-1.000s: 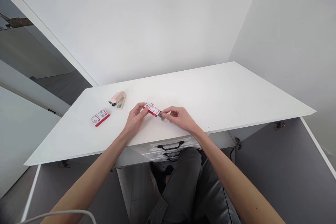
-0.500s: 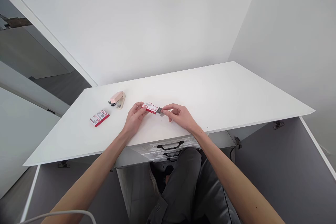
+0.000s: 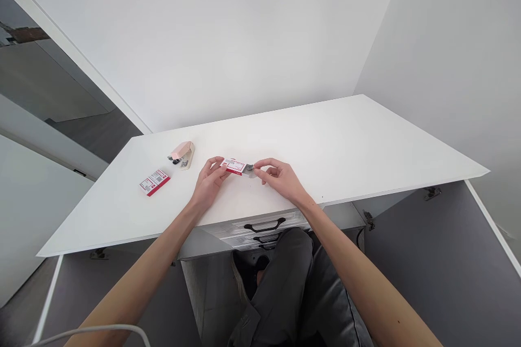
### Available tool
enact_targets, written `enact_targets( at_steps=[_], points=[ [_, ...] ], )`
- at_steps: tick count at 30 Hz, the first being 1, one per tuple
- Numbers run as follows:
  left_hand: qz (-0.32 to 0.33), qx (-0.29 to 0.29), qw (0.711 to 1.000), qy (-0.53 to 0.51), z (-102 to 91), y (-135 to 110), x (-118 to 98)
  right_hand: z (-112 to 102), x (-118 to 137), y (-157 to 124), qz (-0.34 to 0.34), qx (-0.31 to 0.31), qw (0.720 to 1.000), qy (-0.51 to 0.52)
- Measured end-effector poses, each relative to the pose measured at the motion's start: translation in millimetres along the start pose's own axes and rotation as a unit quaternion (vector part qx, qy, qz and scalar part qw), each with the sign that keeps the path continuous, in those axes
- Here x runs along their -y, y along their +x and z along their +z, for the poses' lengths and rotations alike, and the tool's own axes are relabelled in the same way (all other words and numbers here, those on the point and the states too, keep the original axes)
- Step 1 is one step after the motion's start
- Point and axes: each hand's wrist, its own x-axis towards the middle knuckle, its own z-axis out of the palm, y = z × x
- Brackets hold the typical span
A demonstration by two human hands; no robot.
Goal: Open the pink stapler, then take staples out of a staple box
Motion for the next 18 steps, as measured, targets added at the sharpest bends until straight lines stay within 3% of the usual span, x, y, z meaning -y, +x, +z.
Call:
enact_targets(
  at_steps=[8,13,18],
  points=[
    [-0.001,0.0,1.0,-0.001,0.3,-0.8,-0.8,1.3,-4.9,2.9,-0.041,-0.016,0.999,-0.023],
    [-0.002,0.004,1.0,0.0,0.0,-0.6,-0.8,3.1,-4.8,2.6,-0.045,0.014,0.997,-0.058],
    [-0.002,-0.001,1.0,-0.002,-0.5,-0.3,-0.6,2.8,0.1,0.9,-0.032,0.004,0.999,-0.032]
  ],
)
